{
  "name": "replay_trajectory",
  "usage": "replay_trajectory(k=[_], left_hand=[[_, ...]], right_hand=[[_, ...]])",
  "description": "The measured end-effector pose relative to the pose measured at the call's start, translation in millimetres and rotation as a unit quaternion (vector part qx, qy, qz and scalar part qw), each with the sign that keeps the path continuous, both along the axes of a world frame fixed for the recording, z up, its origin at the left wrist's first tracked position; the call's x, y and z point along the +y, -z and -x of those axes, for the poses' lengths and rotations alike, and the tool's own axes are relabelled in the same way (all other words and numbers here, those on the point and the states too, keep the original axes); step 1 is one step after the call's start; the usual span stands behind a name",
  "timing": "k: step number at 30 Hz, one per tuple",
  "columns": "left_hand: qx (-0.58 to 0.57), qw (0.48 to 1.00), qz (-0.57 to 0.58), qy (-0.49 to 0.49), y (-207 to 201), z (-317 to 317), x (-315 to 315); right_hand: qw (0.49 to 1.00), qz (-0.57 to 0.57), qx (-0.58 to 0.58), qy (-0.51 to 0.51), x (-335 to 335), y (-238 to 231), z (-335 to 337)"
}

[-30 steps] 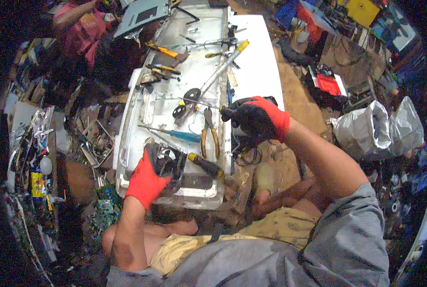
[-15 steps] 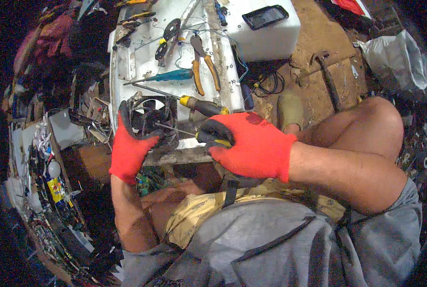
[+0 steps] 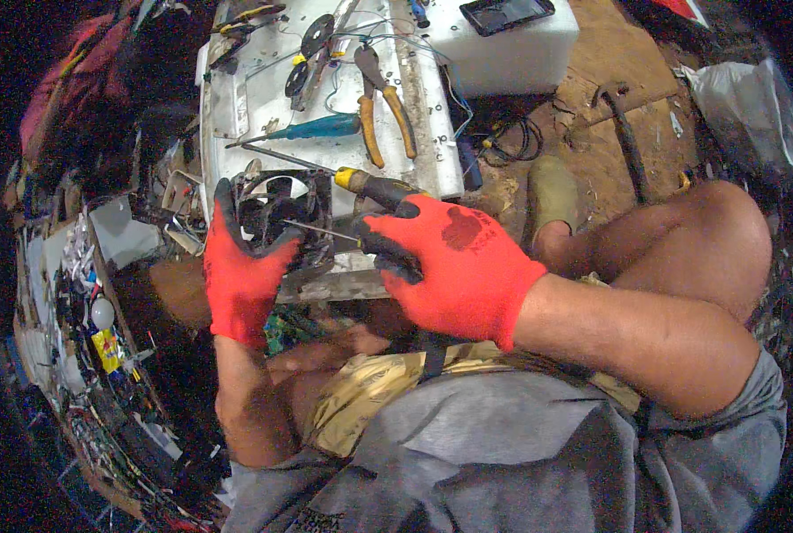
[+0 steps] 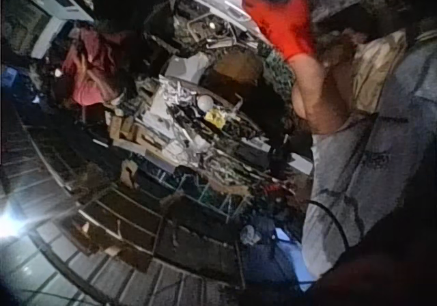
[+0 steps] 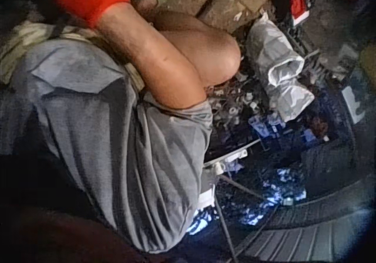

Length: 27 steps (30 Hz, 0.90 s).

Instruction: The person disassembles a computer fan using a screwdriver. They remove screws from the fan housing, separate the fan blade from the frame, and set the components aside on a white work surface.

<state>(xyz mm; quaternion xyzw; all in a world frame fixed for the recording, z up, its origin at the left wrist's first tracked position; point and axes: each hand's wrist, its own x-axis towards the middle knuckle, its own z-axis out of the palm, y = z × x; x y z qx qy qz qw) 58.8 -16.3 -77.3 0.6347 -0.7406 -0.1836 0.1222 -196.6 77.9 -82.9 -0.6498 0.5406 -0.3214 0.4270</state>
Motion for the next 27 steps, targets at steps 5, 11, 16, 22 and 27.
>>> replay_trajectory(k=[5, 11, 16, 22, 27], left_hand=[[0.001, 1.0, 0.017, 0.017, -0.7, 1.4, 1.4], [-0.056, 0.998, 0.005, -0.013, -3.4, 4.5, 2.3], [-0.067, 0.998, -0.006, -0.018, -7.4, 8.1, 4.7], [-0.074, 0.997, -0.002, -0.017, -6.6, 8.8, 5.8], [-0.099, 0.995, -0.002, -0.021, -5.7, 10.7, 6.1]], right_hand=[[0.999, -0.031, 0.012, -0.003, -1.8, 0.1, -3.3], [0.998, -0.053, 0.034, -0.017, -3.1, 0.7, -3.4], [0.999, -0.034, 0.034, -0.009, -5.4, 1.9, -6.6], [0.998, -0.023, 0.058, -0.028, -9.9, -4.6, -3.8], [0.994, 0.035, 0.092, -0.04, -17.3, -10.9, -2.2]])
